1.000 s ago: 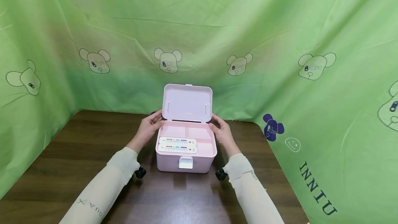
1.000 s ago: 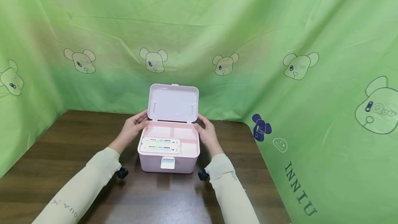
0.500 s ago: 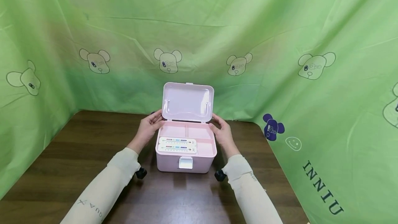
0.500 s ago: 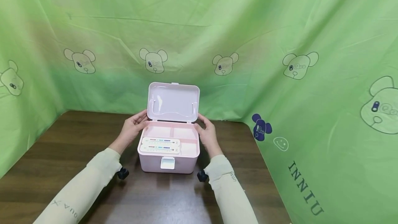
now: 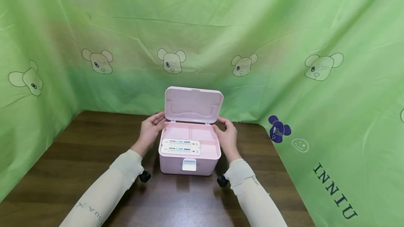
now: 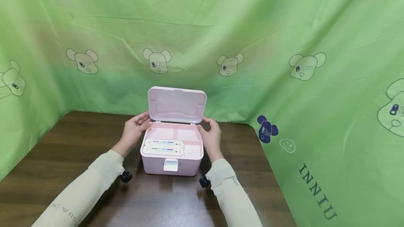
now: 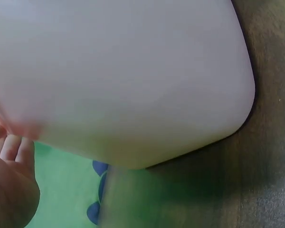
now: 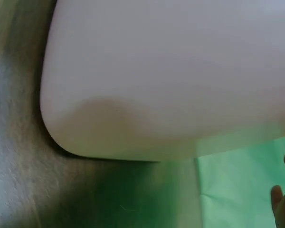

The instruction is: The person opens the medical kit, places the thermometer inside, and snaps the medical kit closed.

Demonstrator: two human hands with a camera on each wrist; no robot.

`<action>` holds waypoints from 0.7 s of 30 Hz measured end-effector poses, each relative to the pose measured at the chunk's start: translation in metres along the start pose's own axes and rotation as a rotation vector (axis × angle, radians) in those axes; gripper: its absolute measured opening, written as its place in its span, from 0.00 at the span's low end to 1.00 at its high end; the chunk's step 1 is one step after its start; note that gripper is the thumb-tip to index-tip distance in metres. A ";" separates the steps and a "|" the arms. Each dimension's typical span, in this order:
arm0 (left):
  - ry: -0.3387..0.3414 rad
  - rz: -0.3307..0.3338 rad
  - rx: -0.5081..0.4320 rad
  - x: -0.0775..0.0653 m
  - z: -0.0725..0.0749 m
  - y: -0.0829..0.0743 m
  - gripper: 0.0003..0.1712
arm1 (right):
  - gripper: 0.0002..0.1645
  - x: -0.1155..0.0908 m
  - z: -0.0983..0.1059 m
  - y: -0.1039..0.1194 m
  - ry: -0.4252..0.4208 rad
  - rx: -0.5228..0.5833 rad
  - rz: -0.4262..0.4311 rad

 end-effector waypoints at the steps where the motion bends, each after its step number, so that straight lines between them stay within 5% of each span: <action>1: -0.007 0.005 0.000 0.000 -0.001 -0.001 0.29 | 0.22 -0.001 0.000 0.001 -0.021 -0.022 0.010; 9: 0.029 0.039 0.125 -0.009 0.006 -0.011 0.26 | 0.21 -0.004 0.009 0.001 0.033 -0.050 0.047; 14: 0.186 -0.016 0.160 -0.015 0.011 -0.027 0.31 | 0.25 -0.005 0.024 0.006 0.172 -0.049 0.067; 21: 0.391 -0.027 0.236 -0.018 0.015 -0.050 0.39 | 0.52 -0.011 0.039 0.024 0.322 -0.098 0.131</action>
Point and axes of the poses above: each hand's wrist, its own x-axis towards the middle knuckle, its own z-axis out of the back of the hand, y = z × x, the point moved 2 cm from there along x, towards the middle knuckle, and after that the axes turned 9 degrees about -z, right-handed, at the moved point
